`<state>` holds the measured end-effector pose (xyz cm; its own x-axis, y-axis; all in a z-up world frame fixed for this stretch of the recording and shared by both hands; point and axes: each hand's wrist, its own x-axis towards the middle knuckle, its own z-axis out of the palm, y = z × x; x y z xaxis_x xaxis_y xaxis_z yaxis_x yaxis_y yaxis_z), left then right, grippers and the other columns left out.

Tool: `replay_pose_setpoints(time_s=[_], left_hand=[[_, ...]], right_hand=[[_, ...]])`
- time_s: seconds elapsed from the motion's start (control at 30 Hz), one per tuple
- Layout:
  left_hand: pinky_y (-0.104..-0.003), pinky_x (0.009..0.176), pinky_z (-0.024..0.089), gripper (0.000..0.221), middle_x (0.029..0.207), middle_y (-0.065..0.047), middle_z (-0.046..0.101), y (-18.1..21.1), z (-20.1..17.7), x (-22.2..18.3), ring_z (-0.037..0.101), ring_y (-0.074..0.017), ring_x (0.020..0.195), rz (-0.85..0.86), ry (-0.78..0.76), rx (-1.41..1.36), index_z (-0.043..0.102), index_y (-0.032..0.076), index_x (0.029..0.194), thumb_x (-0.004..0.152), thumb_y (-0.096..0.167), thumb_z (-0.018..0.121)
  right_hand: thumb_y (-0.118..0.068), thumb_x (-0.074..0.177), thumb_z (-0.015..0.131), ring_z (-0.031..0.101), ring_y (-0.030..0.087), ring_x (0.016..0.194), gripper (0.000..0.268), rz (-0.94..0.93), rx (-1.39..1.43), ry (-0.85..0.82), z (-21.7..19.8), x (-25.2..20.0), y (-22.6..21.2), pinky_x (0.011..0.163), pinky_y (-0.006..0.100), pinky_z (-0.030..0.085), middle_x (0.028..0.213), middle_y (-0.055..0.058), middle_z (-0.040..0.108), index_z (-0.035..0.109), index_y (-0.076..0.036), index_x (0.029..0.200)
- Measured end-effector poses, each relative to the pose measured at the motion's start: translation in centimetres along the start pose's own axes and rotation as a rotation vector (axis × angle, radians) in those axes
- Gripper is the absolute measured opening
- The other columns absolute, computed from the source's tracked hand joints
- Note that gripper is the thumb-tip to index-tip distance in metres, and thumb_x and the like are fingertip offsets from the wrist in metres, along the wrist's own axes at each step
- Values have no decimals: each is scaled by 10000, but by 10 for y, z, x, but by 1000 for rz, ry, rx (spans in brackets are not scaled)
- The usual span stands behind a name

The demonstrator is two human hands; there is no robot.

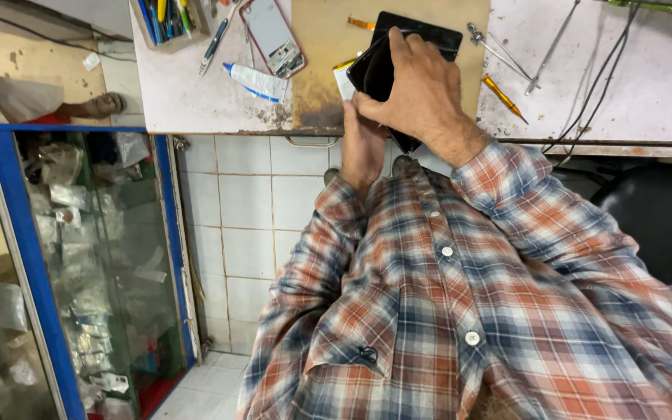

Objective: The person disassembles a smartphone on a workbench, removes the screen and battery, and uses a screwdriver and tweezers to manipulate internal components. The person then reassembles the phone by reconnecting the battery and screen and closing the back cover.

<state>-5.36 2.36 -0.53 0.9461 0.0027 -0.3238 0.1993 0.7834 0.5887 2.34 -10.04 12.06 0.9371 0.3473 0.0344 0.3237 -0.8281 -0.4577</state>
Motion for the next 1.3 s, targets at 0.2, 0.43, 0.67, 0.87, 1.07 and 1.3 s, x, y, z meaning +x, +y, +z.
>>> replay_pose_setpoints(time_s=[0.2,0.43,0.67,0.87,1.07,1.3], left_hand=[[-484,1195,407,691,1494,-118,537,-6,22,-2,511,-289,1392,-40,-68,-402,415,91,1558,1133,625,304],[-513,1186,424,693,1516,-154,527,-12,5,1,516,-324,1397,-73,-236,-503,419,85,1561,1110,609,374],[-476,1207,433,699,1525,-149,534,-12,-8,8,527,-296,1409,-38,-229,-372,432,67,1565,1110,596,396],[-455,1163,463,716,1466,-160,565,-17,3,13,562,-294,1348,8,-113,-274,448,46,1534,1107,616,376],[-436,1112,505,718,1395,-154,597,-14,8,14,600,-275,1282,-17,-100,-235,473,46,1501,1108,637,367],[-422,1059,540,710,1336,-148,622,-9,14,15,626,-264,1231,-74,-82,-229,505,43,1455,1093,639,369]], right_hand=[[-605,849,836,642,347,1047,1019,-87,-33,46,-3,-14,-12,691,479,554,1165,229,576,480,150,1434],[-607,847,855,676,306,1016,1003,-178,-68,132,-5,-27,-9,703,415,593,1204,194,561,494,116,1441],[-579,838,874,687,294,987,1012,-178,15,118,-7,-30,-10,690,385,604,1201,190,542,485,127,1450],[-543,840,881,684,302,999,1000,-157,23,97,-8,-26,-6,697,399,600,1211,198,544,469,138,1446],[-473,846,864,675,317,1006,962,-155,66,89,-3,-23,1,738,420,594,1198,206,554,458,142,1465],[-446,861,824,675,334,995,918,-125,80,43,10,-19,13,763,450,575,1184,234,586,459,146,1460]])
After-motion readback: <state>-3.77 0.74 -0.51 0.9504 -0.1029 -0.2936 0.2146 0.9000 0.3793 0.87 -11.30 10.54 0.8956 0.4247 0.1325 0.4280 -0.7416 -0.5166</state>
